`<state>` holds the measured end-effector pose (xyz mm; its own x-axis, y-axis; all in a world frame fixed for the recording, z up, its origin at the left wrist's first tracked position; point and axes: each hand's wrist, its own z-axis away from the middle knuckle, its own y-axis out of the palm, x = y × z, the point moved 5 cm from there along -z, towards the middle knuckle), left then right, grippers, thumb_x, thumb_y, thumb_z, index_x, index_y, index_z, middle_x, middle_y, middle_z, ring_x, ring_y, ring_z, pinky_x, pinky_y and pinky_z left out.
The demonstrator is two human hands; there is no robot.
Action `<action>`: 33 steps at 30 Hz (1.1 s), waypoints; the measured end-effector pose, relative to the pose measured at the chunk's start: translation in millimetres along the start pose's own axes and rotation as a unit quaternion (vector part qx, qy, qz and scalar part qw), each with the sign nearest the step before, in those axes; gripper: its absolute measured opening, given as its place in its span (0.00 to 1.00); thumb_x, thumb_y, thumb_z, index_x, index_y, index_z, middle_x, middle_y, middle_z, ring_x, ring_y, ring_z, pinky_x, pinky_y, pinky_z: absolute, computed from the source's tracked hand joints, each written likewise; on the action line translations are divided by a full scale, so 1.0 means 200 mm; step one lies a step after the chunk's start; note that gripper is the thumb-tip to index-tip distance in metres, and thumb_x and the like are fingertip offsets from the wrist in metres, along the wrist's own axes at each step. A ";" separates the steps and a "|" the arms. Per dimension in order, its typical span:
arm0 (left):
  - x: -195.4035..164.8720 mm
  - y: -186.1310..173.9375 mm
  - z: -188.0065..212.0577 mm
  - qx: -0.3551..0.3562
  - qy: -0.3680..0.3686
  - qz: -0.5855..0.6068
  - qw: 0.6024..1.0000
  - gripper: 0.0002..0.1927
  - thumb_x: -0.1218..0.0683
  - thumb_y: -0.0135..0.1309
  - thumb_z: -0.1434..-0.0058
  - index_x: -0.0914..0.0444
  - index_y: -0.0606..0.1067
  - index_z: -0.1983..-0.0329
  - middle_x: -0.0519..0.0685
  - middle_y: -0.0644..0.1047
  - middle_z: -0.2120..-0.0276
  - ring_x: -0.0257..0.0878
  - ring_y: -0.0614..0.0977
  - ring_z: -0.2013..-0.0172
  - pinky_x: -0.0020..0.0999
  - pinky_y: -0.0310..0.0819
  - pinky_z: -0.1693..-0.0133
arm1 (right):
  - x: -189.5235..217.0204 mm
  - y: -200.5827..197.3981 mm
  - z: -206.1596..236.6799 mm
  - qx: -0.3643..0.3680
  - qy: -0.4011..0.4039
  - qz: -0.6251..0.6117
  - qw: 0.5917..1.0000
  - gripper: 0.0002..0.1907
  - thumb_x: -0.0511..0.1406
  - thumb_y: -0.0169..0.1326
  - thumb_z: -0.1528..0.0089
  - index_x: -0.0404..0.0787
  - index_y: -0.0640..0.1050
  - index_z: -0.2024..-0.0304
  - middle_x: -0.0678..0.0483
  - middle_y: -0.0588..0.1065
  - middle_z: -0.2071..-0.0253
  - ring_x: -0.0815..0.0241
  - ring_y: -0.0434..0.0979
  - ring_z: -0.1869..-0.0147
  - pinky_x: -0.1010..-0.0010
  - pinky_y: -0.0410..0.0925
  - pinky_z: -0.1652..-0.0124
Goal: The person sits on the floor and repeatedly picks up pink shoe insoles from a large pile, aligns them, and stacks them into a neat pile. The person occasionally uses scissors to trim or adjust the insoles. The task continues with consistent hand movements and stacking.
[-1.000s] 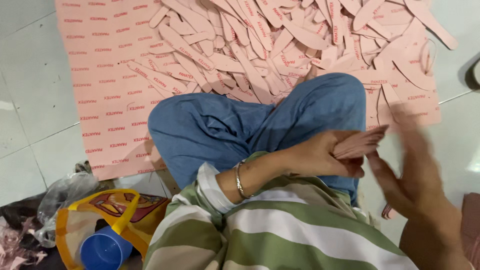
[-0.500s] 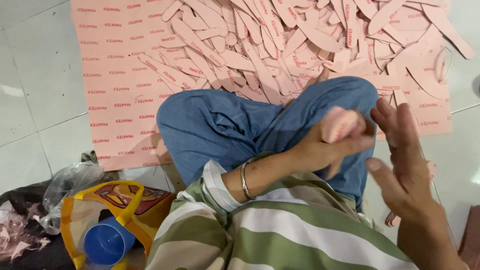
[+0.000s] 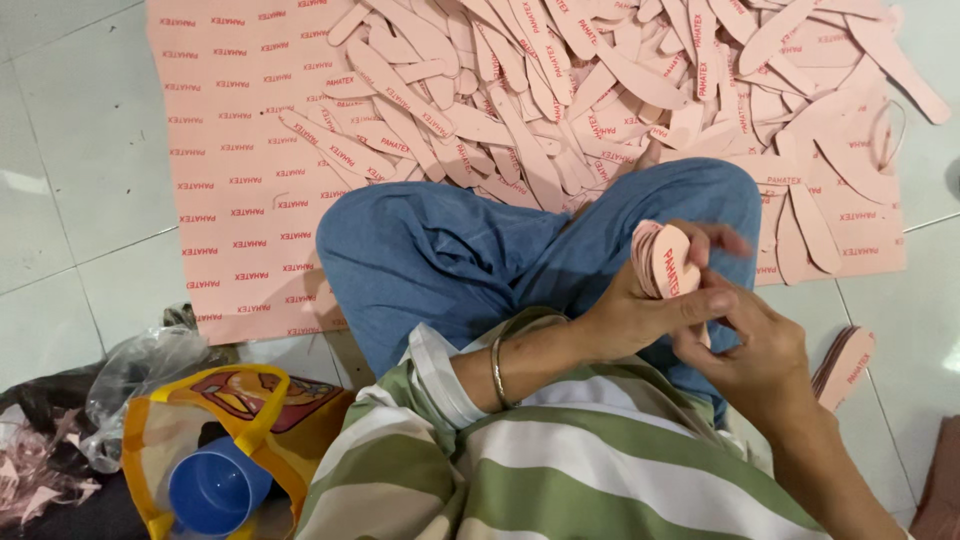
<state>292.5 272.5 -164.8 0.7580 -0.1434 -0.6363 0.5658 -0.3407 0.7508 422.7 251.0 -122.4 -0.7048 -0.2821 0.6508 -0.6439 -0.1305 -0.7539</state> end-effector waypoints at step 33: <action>0.40 -0.21 0.05 -0.115 -0.226 0.009 0.967 0.26 0.49 0.42 0.25 0.57 0.57 0.26 0.48 0.72 0.40 0.36 0.76 0.44 0.35 0.73 0.44 | -0.18 0.08 0.11 -0.019 0.097 0.116 0.988 0.39 0.41 0.71 0.50 0.38 0.74 0.37 0.47 0.77 0.66 0.50 0.79 0.67 0.61 0.72 0.67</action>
<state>325.0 265.5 -249.5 0.5787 -0.5570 -0.5957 0.6504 -0.1255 0.7492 444.3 238.0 -158.6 -0.8763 -0.1122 0.4685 -0.4662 -0.0476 -0.8834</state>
